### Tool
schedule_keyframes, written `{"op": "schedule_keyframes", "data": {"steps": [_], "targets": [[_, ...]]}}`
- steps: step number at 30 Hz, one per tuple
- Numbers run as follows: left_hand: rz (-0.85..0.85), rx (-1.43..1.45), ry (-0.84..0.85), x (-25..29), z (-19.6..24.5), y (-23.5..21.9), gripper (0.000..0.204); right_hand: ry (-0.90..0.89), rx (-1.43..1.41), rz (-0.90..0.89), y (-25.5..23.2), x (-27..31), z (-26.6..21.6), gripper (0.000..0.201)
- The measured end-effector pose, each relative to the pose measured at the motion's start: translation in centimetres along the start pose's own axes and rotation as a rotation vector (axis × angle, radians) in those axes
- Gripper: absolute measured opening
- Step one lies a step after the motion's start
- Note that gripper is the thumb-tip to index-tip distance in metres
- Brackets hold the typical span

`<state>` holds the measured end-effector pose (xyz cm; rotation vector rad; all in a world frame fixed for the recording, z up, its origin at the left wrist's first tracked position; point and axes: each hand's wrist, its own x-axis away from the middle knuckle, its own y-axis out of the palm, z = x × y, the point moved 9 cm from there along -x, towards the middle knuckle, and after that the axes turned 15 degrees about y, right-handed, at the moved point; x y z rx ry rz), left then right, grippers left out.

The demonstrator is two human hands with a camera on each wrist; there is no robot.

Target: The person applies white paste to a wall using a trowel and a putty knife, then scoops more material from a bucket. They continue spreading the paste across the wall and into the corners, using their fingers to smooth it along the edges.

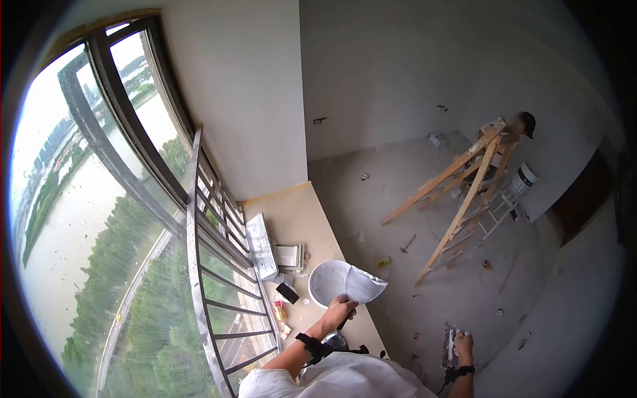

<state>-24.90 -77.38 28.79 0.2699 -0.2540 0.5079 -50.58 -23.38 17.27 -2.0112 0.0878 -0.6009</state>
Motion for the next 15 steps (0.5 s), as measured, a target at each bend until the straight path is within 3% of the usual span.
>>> {"op": "schedule_keyframes", "data": {"steps": [2, 4, 6, 8, 10, 12, 14, 15], "targets": [[0.015, 0.002, 0.002, -1.4, 0.6, -1.2, 0.021, 0.008, 0.016, -0.059, -2.5, 4.6, -8.0, 0.041], [0.039, 0.053, 0.040, -2.6, 0.0, -2.9, 0.021, -0.212, 0.033, 0.126, 0.1, -2.2, -7.8, 0.027], [0.092, 0.046, 0.054, -2.7, 0.0, -5.2, 0.021, -0.155, 0.130, -0.027, -0.3, 1.7, -15.1, 0.032], [0.187, 0.008, 0.070, -2.3, -0.6, -7.9, 0.021, -0.366, 0.312, 0.052, 1.6, 0.9, -19.8, 0.039], [0.280, 0.023, 0.086, -1.3, -2.6, -10.5, 0.020, -0.324, 0.293, -0.039, 3.2, 3.2, -25.3, 0.042], [0.373, -0.015, 0.048, 0.4, -3.9, -13.0, 0.019, -0.448, 0.394, -0.085, 4.3, 8.8, -32.4, 0.037], [0.458, -0.160, 0.007, 2.3, -6.5, -15.5, 0.020, -0.511, 0.533, -0.156, 7.4, 10.3, -36.5, 0.038], [0.495, -0.075, -0.018, 3.3, -7.4, -16.1, 0.026, -0.511, 0.547, -0.170, 8.3, 10.4, -36.5, 0.038]]}}
